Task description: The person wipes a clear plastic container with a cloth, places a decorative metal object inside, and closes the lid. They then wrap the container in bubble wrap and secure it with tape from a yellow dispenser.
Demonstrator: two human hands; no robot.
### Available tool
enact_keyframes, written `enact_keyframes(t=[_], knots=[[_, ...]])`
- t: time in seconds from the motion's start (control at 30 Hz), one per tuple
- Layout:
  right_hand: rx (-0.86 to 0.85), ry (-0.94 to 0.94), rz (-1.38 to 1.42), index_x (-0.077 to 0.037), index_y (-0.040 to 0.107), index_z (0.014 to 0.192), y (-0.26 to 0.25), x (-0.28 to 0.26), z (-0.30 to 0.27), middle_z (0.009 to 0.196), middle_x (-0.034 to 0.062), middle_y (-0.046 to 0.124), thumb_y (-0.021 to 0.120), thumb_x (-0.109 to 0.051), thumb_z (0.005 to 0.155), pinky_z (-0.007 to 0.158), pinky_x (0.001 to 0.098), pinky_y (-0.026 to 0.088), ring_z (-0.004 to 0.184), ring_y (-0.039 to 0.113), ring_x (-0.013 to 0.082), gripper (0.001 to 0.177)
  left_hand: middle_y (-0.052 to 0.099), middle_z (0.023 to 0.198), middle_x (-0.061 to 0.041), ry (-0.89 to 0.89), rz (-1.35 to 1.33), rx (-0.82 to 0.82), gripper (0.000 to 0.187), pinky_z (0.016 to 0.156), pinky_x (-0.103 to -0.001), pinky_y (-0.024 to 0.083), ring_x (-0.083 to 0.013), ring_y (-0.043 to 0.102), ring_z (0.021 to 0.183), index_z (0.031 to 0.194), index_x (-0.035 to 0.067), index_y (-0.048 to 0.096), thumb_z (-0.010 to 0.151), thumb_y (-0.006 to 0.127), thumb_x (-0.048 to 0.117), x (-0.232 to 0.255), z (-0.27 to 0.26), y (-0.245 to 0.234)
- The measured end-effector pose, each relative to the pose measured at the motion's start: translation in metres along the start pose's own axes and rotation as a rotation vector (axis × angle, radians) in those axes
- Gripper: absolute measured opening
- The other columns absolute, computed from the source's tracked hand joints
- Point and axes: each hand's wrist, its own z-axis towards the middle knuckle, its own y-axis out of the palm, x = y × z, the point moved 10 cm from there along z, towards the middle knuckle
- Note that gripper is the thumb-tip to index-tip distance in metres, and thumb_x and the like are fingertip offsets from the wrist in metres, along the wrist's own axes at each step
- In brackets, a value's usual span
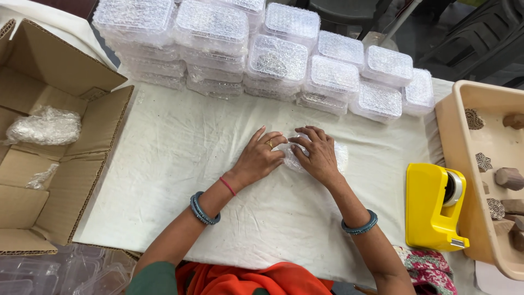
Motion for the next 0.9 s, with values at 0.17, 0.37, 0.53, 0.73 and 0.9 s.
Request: enact_keyframes(t=[0.17, 0.37, 0.53, 0.73, 0.9], knots=[[-0.051, -0.007, 0.062, -0.023, 0.077, 0.119, 0.003, 0.007, 0.0, 0.143, -0.0009, 0.06, 0.059, -0.039, 0.102, 0.111, 0.0474, 0.032, 0.138, 0.047, 0.0221, 0.03, 0.067, 0.121, 0.002, -0.152, -0.216, -0.191, 0.02, 0.124, -0.056, 0.024, -0.0184, 0.054, 0.132, 0.1, 0.013, 0.077, 0.089, 0.075, 0.029, -0.03, 0.016, 0.035], [-0.106, -0.079, 0.037, -0.02, 0.076, 0.114, 0.004, -0.004, 0.001, 0.144, 0.003, 0.056, 0.073, -0.05, 0.081, 0.111, 0.0486, 0.028, 0.135, 0.046, 0.0254, 0.046, 0.07, 0.117, 0.0, -0.352, -0.326, -0.353, 0.031, 0.125, -0.048, 0.033, -0.0218, 0.063, 0.119, 0.108, 0.012, 0.075, 0.091, 0.075, 0.037, -0.065, 0.02, 0.058], [-0.094, -0.027, 0.015, -0.019, 0.077, 0.106, 0.003, -0.005, 0.0, 0.143, 0.0034, 0.057, 0.072, -0.049, 0.08, 0.112, 0.0492, 0.028, 0.136, 0.047, 0.0237, 0.04, 0.053, 0.137, -0.012, -0.462, -0.353, -0.02, 0.067, 0.103, -0.042, 0.044, -0.0315, 0.054, 0.125, 0.127, 0.004, 0.065, 0.075, 0.08, 0.044, -0.078, 0.016, 0.019], [-0.088, -0.01, 0.032, -0.019, 0.076, 0.104, 0.0, -0.008, 0.0, 0.142, 0.0029, 0.058, 0.071, -0.048, 0.08, 0.113, 0.0494, 0.027, 0.134, 0.048, 0.0228, 0.038, 0.05, 0.142, -0.008, -0.554, -0.192, -0.201, 0.05, 0.109, -0.045, 0.039, -0.0297, 0.043, 0.134, 0.11, 0.006, 0.07, 0.079, 0.079, 0.044, -0.076, 0.013, 0.035], [-0.077, -0.009, 0.047, -0.018, 0.075, 0.107, -0.002, -0.008, 0.0, 0.142, 0.0037, 0.058, 0.071, -0.048, 0.08, 0.114, 0.0494, 0.027, 0.135, 0.048, 0.0236, 0.04, 0.061, 0.127, -0.013, -0.627, -0.248, -0.257, 0.038, 0.099, -0.045, 0.047, -0.032, 0.057, 0.12, 0.105, 0.004, 0.067, 0.084, 0.076, 0.034, -0.08, 0.016, 0.048]])
